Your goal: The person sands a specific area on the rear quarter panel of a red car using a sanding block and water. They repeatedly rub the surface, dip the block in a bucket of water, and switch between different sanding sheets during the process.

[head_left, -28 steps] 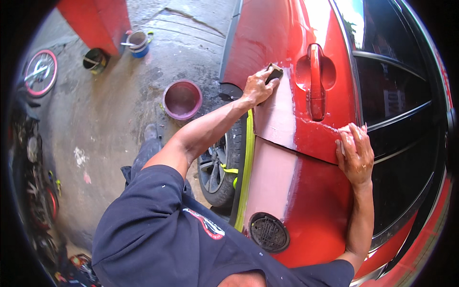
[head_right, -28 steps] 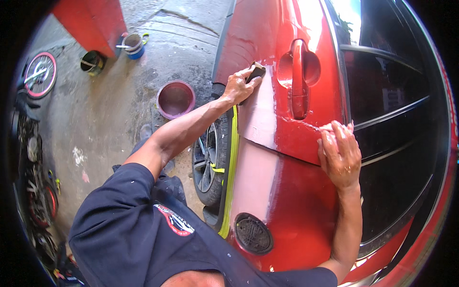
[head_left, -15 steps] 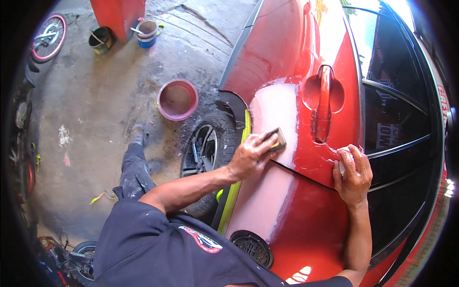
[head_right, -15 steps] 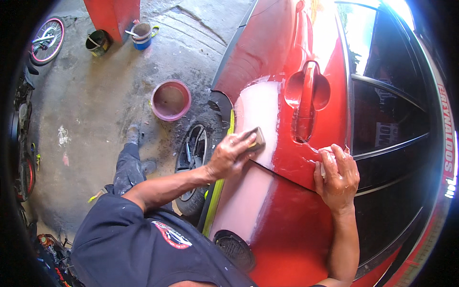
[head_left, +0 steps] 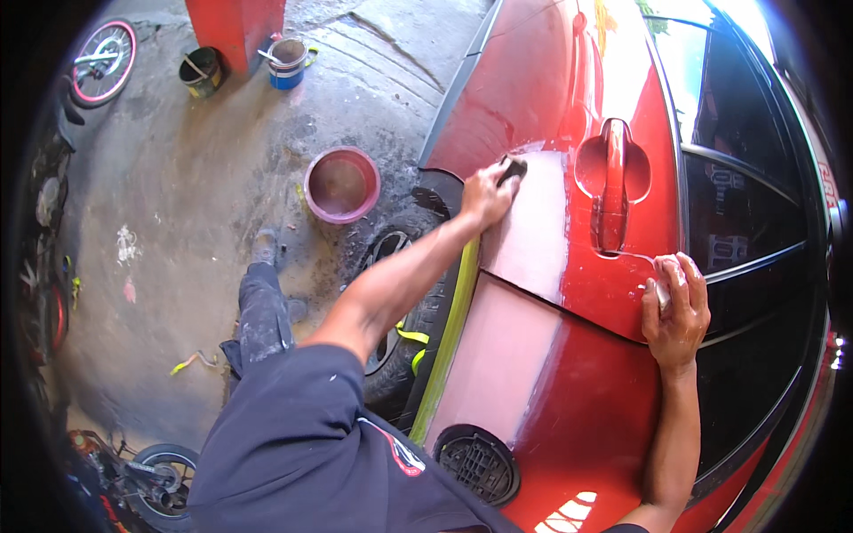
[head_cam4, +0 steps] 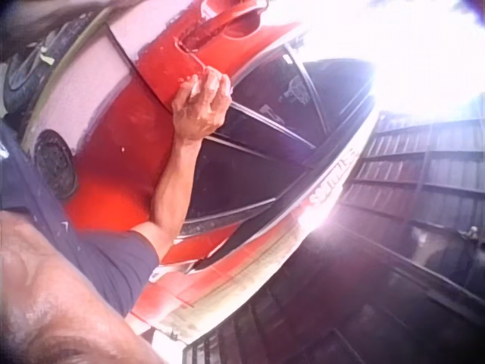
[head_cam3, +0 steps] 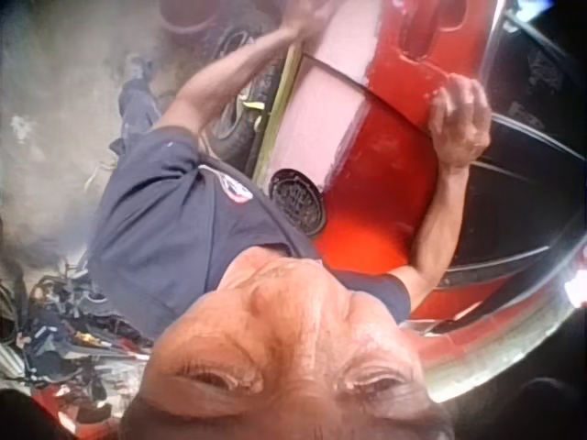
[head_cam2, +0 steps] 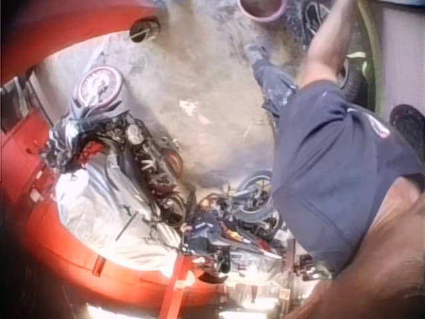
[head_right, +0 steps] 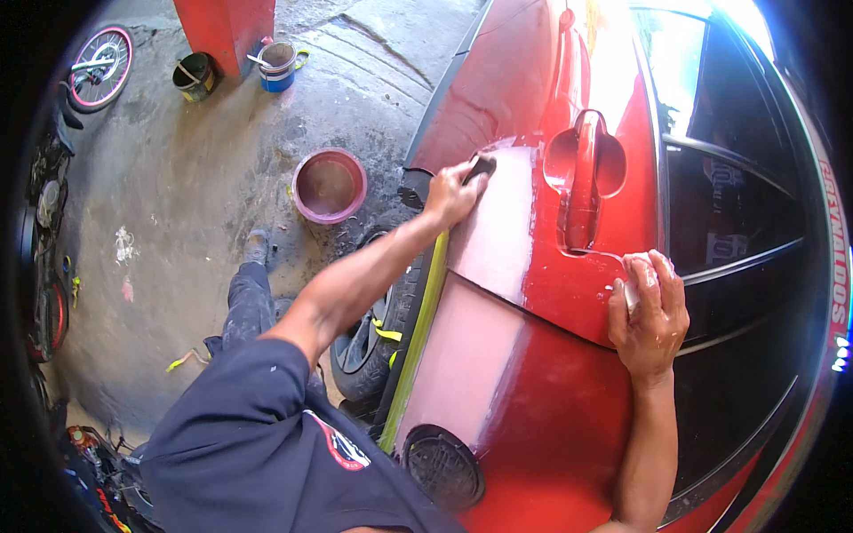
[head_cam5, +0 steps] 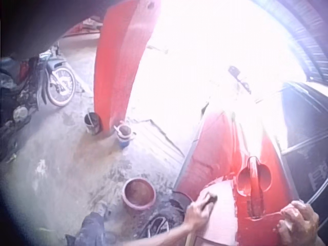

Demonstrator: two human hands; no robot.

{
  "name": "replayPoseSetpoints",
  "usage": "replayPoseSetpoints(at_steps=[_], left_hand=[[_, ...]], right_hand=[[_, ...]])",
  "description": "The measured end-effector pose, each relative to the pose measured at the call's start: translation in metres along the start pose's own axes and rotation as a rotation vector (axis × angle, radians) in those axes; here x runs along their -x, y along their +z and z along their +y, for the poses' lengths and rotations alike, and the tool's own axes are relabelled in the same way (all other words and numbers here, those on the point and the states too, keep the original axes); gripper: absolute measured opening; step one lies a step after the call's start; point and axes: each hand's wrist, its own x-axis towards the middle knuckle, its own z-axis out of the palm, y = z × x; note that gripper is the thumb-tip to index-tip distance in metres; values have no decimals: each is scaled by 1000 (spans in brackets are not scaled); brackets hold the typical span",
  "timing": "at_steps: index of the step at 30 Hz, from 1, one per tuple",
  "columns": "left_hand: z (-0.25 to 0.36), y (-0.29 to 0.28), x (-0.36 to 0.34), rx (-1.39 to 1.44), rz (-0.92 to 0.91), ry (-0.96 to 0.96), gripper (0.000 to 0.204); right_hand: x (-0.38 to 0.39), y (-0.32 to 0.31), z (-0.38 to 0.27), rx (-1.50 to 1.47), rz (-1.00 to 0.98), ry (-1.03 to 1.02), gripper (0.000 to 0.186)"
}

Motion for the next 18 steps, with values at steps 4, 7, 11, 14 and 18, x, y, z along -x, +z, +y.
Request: replayPoseSetpoints(at_steps=[4, 7, 11, 14, 18], left_hand=[[-19, 7, 61, 11, 74, 247, 44], [-9, -1, 129, 39, -101, 164, 40], [-7, -13, -15, 143, -133, -241, 35], [-42, 16, 45, 1, 63, 110, 47], [-32, 22, 68, -55, 35, 129, 49]], right_hand=[[5, 3, -1, 78, -28, 5, 36], [31, 2, 5, 9, -31, 97, 37], [10, 4, -4, -7, 8, 49, 35], [10, 5, 2, 53, -10, 23, 34], [22, 3, 5, 35, -14, 81, 34]])
